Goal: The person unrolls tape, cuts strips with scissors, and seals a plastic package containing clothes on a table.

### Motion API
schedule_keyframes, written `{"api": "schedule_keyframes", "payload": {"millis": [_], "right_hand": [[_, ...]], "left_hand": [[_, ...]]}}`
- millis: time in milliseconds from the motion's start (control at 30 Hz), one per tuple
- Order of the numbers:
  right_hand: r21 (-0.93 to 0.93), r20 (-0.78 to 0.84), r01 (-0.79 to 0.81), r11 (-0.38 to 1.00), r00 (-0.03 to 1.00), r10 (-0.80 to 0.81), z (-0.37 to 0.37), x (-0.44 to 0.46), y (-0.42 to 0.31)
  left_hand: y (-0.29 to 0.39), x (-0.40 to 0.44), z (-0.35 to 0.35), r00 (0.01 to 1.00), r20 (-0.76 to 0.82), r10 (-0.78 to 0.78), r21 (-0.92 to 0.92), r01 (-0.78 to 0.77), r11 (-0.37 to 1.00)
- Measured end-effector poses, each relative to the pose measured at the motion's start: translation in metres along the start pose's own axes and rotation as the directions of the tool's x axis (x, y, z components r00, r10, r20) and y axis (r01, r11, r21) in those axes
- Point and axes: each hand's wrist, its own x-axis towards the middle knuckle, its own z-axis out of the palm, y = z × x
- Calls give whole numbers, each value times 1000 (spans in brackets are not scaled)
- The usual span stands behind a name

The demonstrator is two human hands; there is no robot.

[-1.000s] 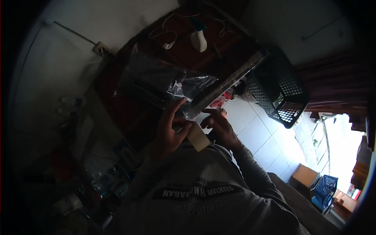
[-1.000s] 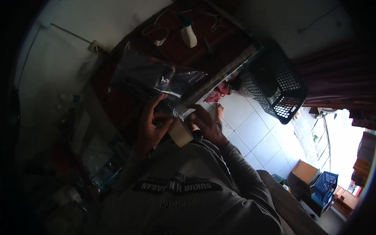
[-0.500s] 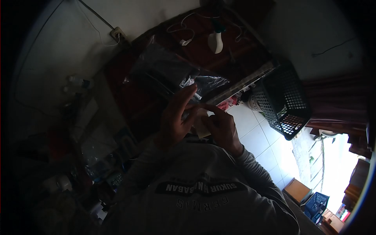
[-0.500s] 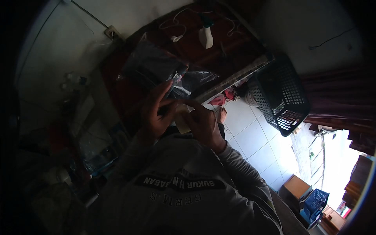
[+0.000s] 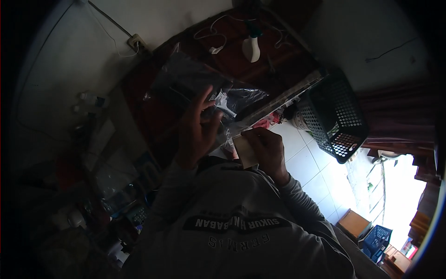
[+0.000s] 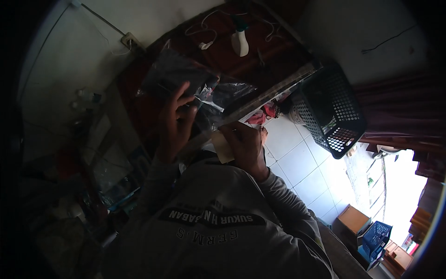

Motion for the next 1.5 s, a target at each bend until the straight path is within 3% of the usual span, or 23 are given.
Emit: {"api": "schedule_keyframes", "payload": {"millis": [100,167,200,233,300,467,533,633,700,733,800,833,900,967,1000,1067,1100,1200,1300,1367,1400,1433,1500], "right_hand": [[65,-38,-17,998,999,20,2,-2,4],[43,-26,-2,999,1000,3,4,1,11],[20,-16,11,1000,1000,-11,5,1,15],[21,-18,10,1000,1000,-10,7,2,20],[8,-35,70,997,997,-70,12,2,30],[-64,4,71,995,997,-71,12,3,44],[-86,38,106,991,994,-103,7,5,44],[15,-53,88,996,995,-87,-9,17,47],[195,-92,84,977,994,-67,-36,50,74],[82,-134,151,985,981,-139,-52,74,97],[-196,-222,91,976,966,-135,-87,126,132],[-301,-270,132,944,938,-217,-99,153,140],[-558,-207,216,801,899,-387,-126,228,188],[-801,-143,147,581,895,-423,-139,293,211],[-799,-138,148,583,899,-417,-136,305,208],[-849,-251,-105,518,943,-220,-124,321,204],[-848,-251,-107,520,944,-214,-124,330,213],[-843,-210,-75,533,958,-196,-129,344,234],[-911,-150,-28,412,952,-267,-147,346,237],[-893,7,130,431,961,-276,-175,351,233],[-896,11,132,424,961,-275,-195,359,232],[-956,172,230,183,943,-284,-220,372,226],[-936,326,352,19,884,-335,-274,380,212]], "left_hand": [[-34,-15,1,954,285,-90,-254,166,953],[-38,-34,15,854,519,-41,-582,389,714],[-38,-41,21,853,520,-42,-581,389,715],[-38,-47,28,800,575,-173,-548,533,645],[-35,-53,36,724,626,-290,-508,661,552],[-22,-55,45,849,389,-358,-541,525,657],[-13,-50,40,848,371,-377,-515,526,677],[-12,-44,30,845,335,-417,-449,532,718],[-8,-42,24,843,308,-441,-409,536,738],[-3,-43,22,830,308,-465,-447,558,699],[-1,-43,20,819,304,-487,-490,573,657],[-3,-44,20,789,336,-514,-503,612,611],[0,-44,19,752,366,-549,-514,655,554],[12,-36,15,727,430,-535,-518,684,513],[14,-34,15,722,428,-543,-517,689,509],[18,-29,16,741,446,-502,-508,671,540],[23,-26,17,737,448,-506,-504,676,538],[37,-17,23,764,384,-518,-525,642,559],[37,-9,26,764,354,-539,-542,637,547],[38,-5,29,757,336,-560,-556,640,531],[38,-2,32,757,335,-562,-562,639,526],[39,4,34,742,370,-558,-599,650,467],[43,15,38,728,404,-554,-636,659,401]]}}
